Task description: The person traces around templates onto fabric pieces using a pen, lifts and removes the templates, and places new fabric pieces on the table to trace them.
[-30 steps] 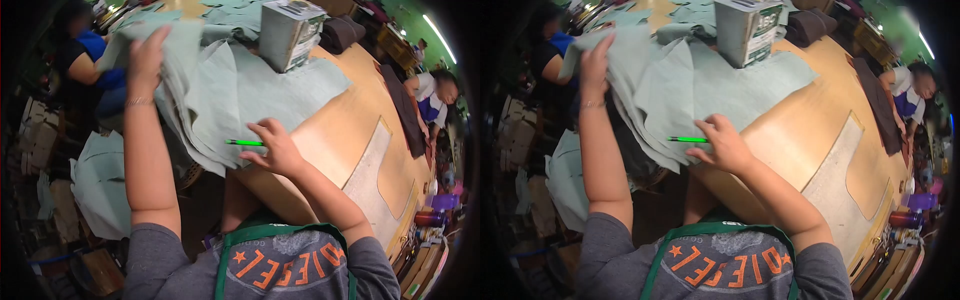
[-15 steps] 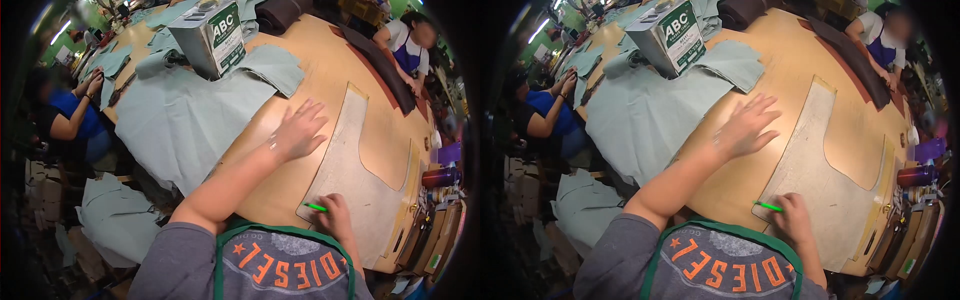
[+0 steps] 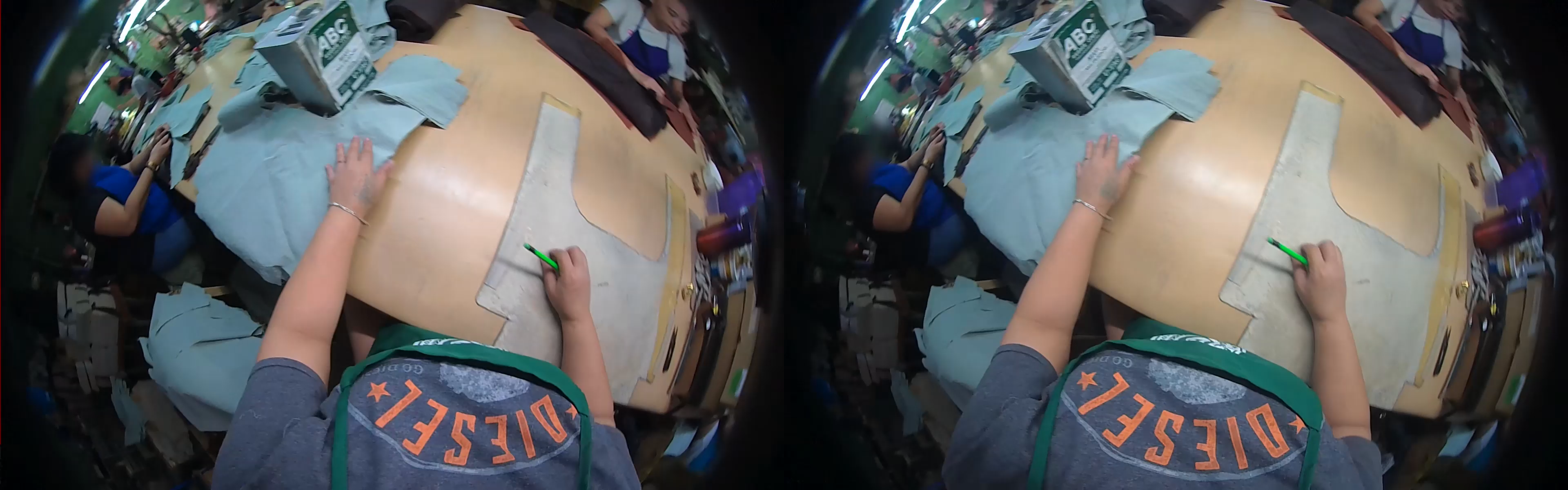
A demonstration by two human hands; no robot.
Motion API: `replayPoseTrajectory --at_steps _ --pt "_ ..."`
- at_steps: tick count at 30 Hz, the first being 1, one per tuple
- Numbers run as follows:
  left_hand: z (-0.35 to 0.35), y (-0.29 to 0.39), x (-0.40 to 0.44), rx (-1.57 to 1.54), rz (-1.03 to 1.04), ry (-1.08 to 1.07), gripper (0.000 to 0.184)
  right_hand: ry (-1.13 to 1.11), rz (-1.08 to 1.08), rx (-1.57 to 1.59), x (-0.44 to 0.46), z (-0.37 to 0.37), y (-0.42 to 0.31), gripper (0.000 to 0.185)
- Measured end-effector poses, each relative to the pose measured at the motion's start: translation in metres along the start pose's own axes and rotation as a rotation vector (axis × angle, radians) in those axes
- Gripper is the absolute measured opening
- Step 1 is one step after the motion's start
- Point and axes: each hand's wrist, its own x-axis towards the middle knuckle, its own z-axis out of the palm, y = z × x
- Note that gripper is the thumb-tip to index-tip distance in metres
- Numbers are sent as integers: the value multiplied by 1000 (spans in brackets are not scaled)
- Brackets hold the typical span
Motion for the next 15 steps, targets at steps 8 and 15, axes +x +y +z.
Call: replayPoseTrajectory --at_steps 8,15 --pt "0 0 15 -174 185 126 29 34 -51 4 -4 2 6 15" --pt "6 19 101 145 181 -222 31 23 -46 23 -3 -1 7 16"
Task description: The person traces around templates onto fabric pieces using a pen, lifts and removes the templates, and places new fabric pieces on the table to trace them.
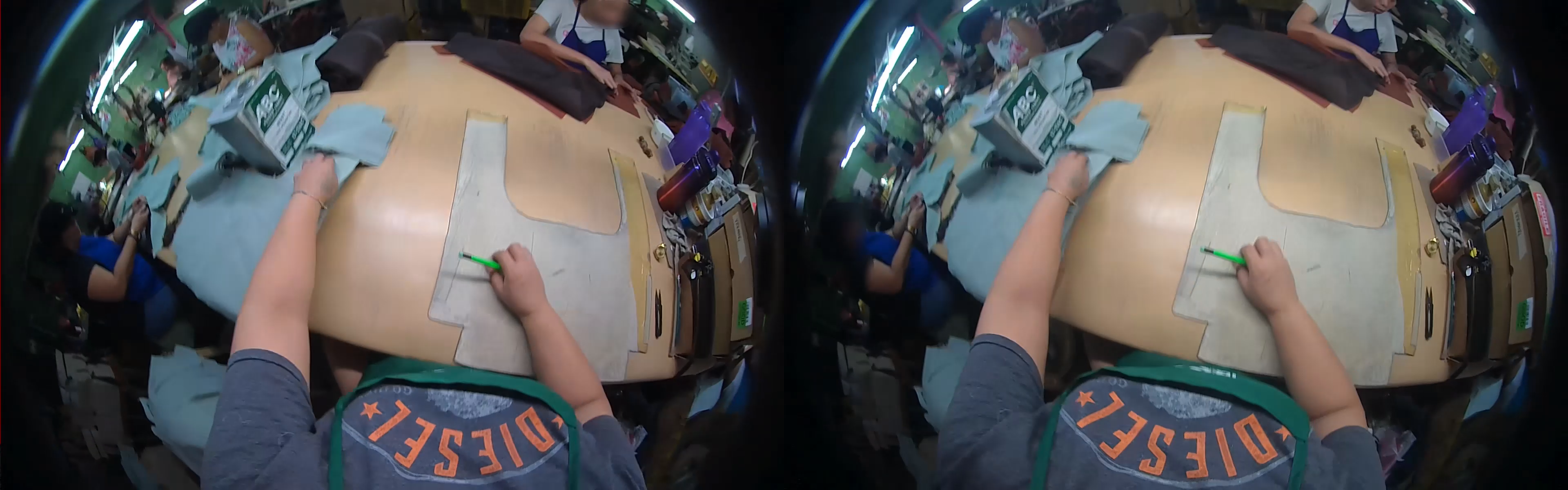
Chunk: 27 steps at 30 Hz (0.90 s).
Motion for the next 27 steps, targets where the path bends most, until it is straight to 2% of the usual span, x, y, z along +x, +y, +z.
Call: replayPoseTrajectory --at_steps 2,3,6,7,10,11,14,18,24,27 --pt "5 5 14 -36 61 88 39 -8 17 23 0 0 1 16" --pt "-4 12 25 1 12 -106 55 -9 26 31 0 1 2 16" --pt "-18 37 39 -162 -103 -56 62 -34 51 50 4 -4 1 16" --pt "-19 38 48 -175 -106 -91 70 -42 59 58 5 -6 -1 16" --pt "6 25 66 -330 11 150 66 -71 70 93 6 -4 4 17" --pt "14 24 60 -258 -24 226 56 -76 77 112 7 -5 4 17" --pt "-29 61 -1 -110 -91 245 44 -95 84 163 6 -7 9 18" --pt "-20 56 -52 45 -157 134 38 -123 68 200 6 -8 12 18" --pt "-12 19 -57 -109 -54 330 22 -110 61 221 6 -9 11 17" --pt "-20 31 -66 109 -32 392 21 -100 61 210 5 -9 10 17"
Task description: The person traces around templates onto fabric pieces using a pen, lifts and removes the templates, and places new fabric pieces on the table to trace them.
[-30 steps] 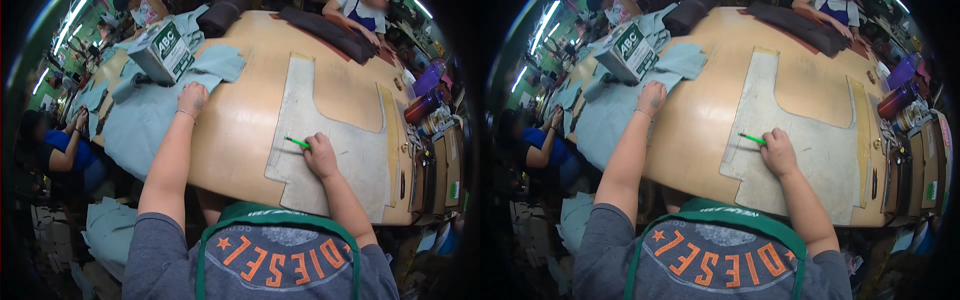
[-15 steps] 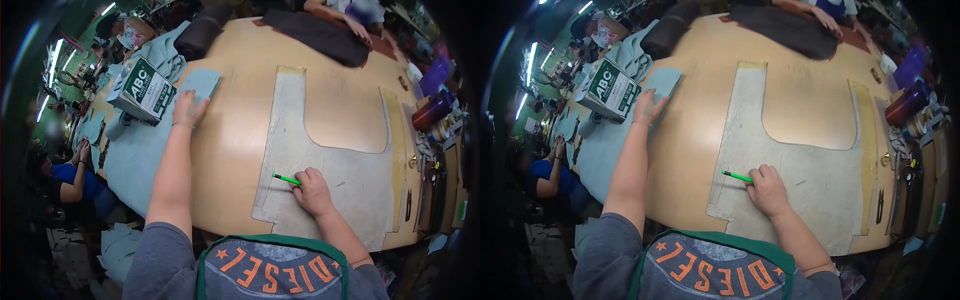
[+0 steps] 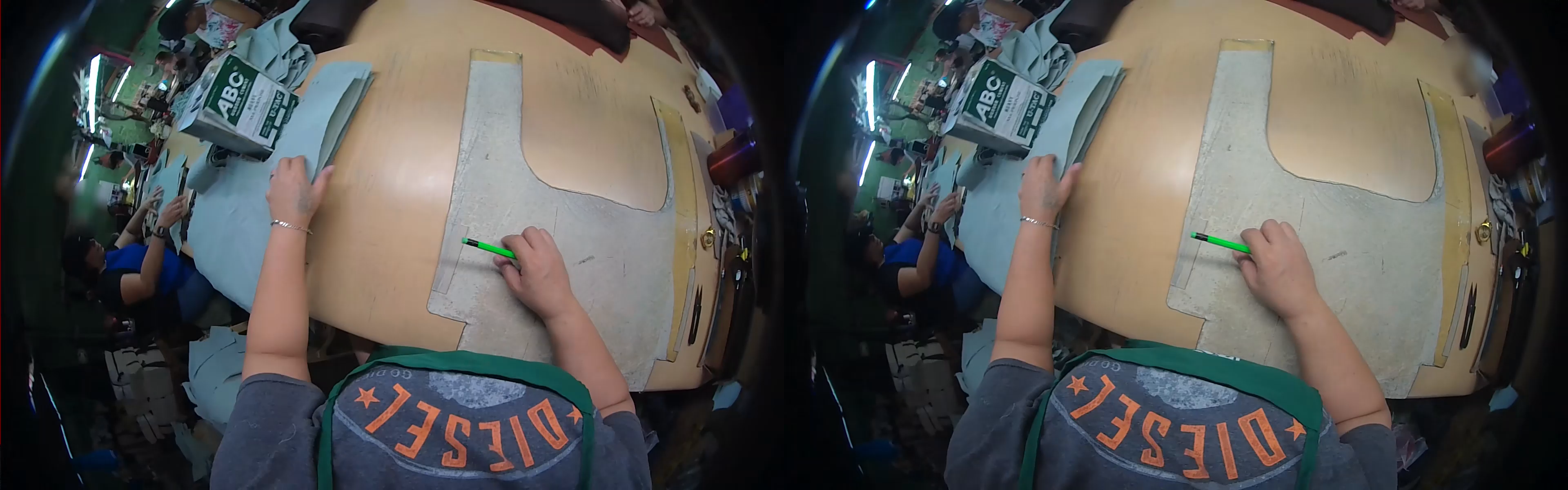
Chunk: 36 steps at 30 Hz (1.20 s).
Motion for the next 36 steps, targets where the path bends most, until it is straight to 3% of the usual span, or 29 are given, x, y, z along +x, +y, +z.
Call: replayPoseTrajectory --at_steps 3,7,10,14,17,20,25,30,31,33,35,36 --pt "5 -7 -3 -42 -45 -94 17 3 7 -15 -1 1 -2 18" --pt "29 -33 3 -395 -75 56 16 27 -29 -73 0 4 -4 18" --pt "33 -44 4 -634 -338 14 18 40 -29 -112 -1 7 -7 17" --pt "42 -53 1 -1173 -766 -4 25 48 -25 -155 -3 10 -14 16" --pt "56 -70 -1 -1567 -980 13 21 44 -31 -186 -4 13 -13 17" --pt "53 -80 -6 -2204 -995 79 18 -14 15 -180 0 12 -14 17" --pt "40 -104 -15 -2309 -970 130 17 -229 111 -213 14 6 -37 17" --pt "11 -115 -12 -2293 -960 257 21 -244 -70 -127 61 34 -102 20" --pt "1 -113 -10 -2285 -984 282 22 -208 -125 14 74 49 -116 26" --pt "15 -121 -1 -2134 -895 320 26 -281 -22 316 102 80 -156 43" --pt "-15 -111 2 -2182 -826 429 27 -297 5 532 129 125 -182 62" --pt "-36 -107 1 -2128 -840 445 27 -330 47 568 138 142 -199 61"
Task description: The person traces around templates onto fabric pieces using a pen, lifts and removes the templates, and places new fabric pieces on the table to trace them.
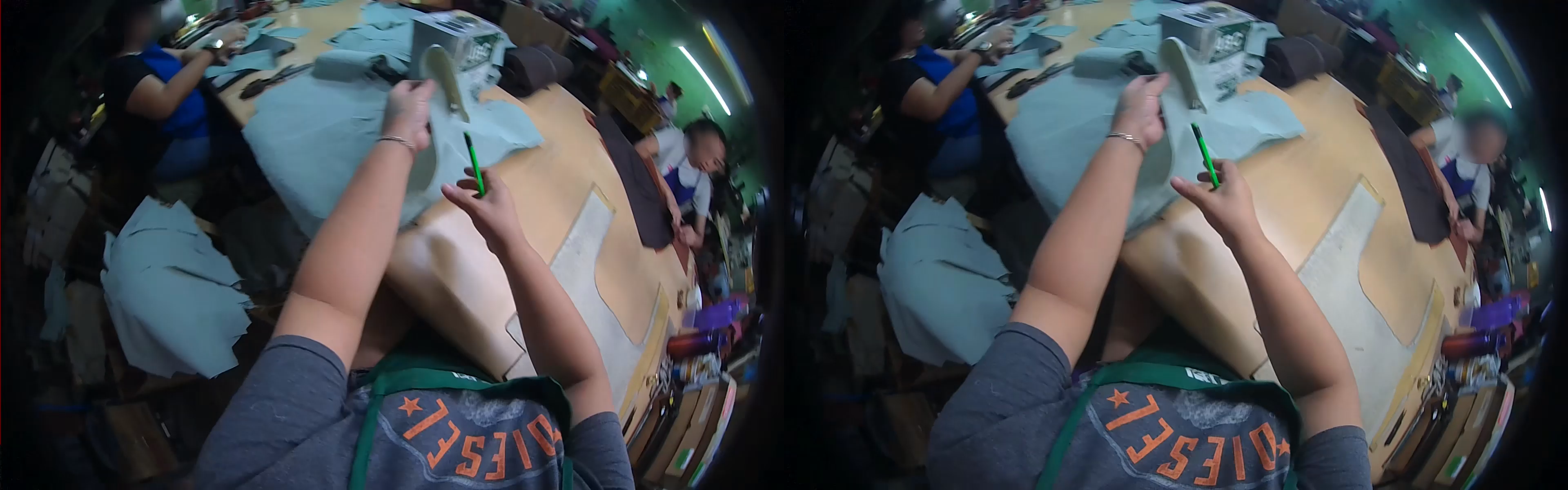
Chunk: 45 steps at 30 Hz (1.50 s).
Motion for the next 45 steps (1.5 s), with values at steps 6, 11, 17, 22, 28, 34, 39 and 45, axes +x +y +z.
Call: replayPoseTrajectory --at_steps 6,11,17,22,28,34,39,45 --pt "-7 52 -24 53 -22 -46 11 -2 -30 300 74 69 -8 26" --pt "-38 31 -131 950 893 -258 10 -9 87 405 94 68 -73 12" --pt "-66 -23 -124 1729 477 -26 45 -118 151 532 116 69 -87 11" --pt "-78 -29 -126 1885 200 -40 54 -102 67 779 127 61 -115 10" --pt "-83 -12 -47 1711 64 -33 56 -101 56 731 114 61 -122 9" --pt "-115 10 6 1825 169 266 60 -262 -115 980 86 -15 -118 17" --pt "-130 18 -19 1962 87 307 64 81 -605 591 -4 -214 -40 42" --pt "-141 15 -6 2023 -57 290 63 537 -286 324 -192 -378 90 45"
